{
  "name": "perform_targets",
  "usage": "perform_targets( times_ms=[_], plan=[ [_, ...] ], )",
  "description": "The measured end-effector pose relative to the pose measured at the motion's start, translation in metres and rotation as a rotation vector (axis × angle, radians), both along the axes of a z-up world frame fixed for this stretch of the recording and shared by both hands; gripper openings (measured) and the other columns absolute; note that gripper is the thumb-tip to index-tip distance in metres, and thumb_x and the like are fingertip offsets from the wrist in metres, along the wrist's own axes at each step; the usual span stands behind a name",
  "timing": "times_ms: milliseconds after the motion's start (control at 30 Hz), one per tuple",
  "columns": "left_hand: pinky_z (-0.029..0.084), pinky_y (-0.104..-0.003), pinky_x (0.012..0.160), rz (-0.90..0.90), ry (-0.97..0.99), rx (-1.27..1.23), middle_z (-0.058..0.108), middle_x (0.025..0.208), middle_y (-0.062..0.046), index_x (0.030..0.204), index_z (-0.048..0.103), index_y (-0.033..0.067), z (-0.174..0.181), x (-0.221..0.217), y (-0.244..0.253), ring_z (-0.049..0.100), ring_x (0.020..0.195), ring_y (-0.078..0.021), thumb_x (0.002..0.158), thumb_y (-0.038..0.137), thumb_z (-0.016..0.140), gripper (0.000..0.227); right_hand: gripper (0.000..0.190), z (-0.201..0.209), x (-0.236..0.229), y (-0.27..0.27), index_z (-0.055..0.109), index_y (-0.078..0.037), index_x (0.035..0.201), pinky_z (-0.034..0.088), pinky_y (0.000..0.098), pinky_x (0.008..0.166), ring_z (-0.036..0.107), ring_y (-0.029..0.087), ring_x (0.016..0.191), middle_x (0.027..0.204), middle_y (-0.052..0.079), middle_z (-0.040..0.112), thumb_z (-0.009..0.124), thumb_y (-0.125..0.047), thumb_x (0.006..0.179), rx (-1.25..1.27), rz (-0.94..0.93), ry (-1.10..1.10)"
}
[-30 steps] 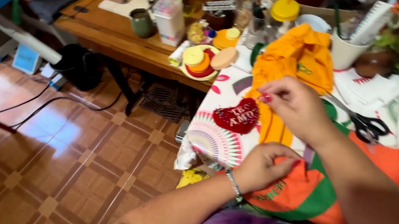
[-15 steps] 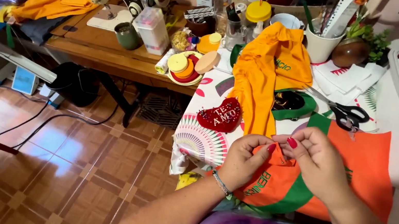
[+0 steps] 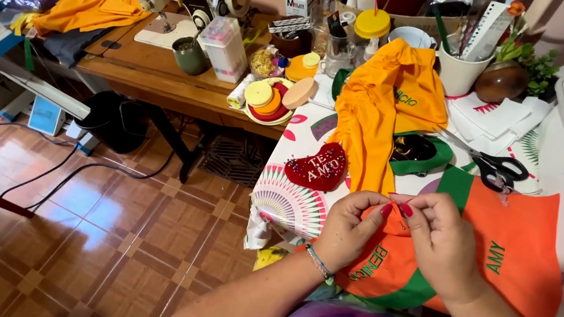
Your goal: Hand-sewing a red heart-shaped patch onto a green and orange fabric bag.
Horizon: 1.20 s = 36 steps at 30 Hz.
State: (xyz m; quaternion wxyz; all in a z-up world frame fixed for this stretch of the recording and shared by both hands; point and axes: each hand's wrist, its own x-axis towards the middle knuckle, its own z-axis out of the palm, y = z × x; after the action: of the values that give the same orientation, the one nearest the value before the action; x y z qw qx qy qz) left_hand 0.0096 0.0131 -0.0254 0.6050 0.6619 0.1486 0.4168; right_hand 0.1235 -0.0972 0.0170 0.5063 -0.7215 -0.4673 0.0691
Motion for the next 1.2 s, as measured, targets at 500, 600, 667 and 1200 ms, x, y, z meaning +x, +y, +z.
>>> perform_targets(
  times_ms=[500, 600, 667, 1200],
  plan=[
    [0.054, -0.035, 0.094, -0.009, 0.004, -0.005, 0.073, 0.094, -0.009, 0.108, 0.074, 0.0047, -0.004, 0.005, -0.001, 0.064, 0.099, -0.0127, 0.103, 0.010, 0.064, 0.013, 0.011, -0.007, 0.006, 0.007, 0.063, 0.000, 0.105, 0.061, 0.0384, 0.081, 0.073, 0.015, 0.082, 0.091, 0.016, 0.080, 0.062, -0.011, 0.105, 0.116, 0.045, 0.202],
    [0.054, -0.035, 0.093, -0.002, 0.023, 0.002, 0.073, 0.093, -0.009, 0.108, 0.074, 0.0049, 0.001, 0.005, -0.002, 0.064, 0.097, -0.0129, 0.103, 0.011, 0.065, 0.012, 0.011, -0.007, 0.006, 0.007, 0.064, -0.002, 0.105, 0.061, 0.0387, 0.079, 0.073, 0.016, 0.078, 0.085, 0.014, 0.079, 0.062, -0.012, 0.105, 0.088, 0.012, 0.143],
    [0.054, -0.035, 0.092, 0.004, 0.031, 0.009, 0.073, 0.092, -0.009, 0.107, 0.074, 0.0051, 0.001, 0.004, -0.001, 0.064, 0.096, -0.0130, 0.103, 0.011, 0.065, 0.012, 0.010, -0.006, 0.005, 0.005, 0.065, -0.006, 0.105, 0.061, 0.0394, 0.076, 0.074, 0.019, 0.077, 0.081, 0.013, 0.078, 0.063, -0.015, 0.104, 0.043, -0.019, 0.067],
    [0.051, -0.035, 0.065, 0.120, 0.237, 0.022, 0.059, 0.060, -0.015, 0.092, 0.067, -0.0035, 0.002, 0.015, -0.006, 0.057, 0.068, -0.0192, 0.097, 0.005, 0.059, 0.014, 0.005, -0.053, 0.019, 0.019, 0.069, -0.012, 0.096, 0.062, 0.0367, 0.071, 0.075, 0.026, 0.082, 0.100, 0.003, 0.079, 0.074, -0.013, 0.095, 0.227, -0.109, -0.688]
  ],
)
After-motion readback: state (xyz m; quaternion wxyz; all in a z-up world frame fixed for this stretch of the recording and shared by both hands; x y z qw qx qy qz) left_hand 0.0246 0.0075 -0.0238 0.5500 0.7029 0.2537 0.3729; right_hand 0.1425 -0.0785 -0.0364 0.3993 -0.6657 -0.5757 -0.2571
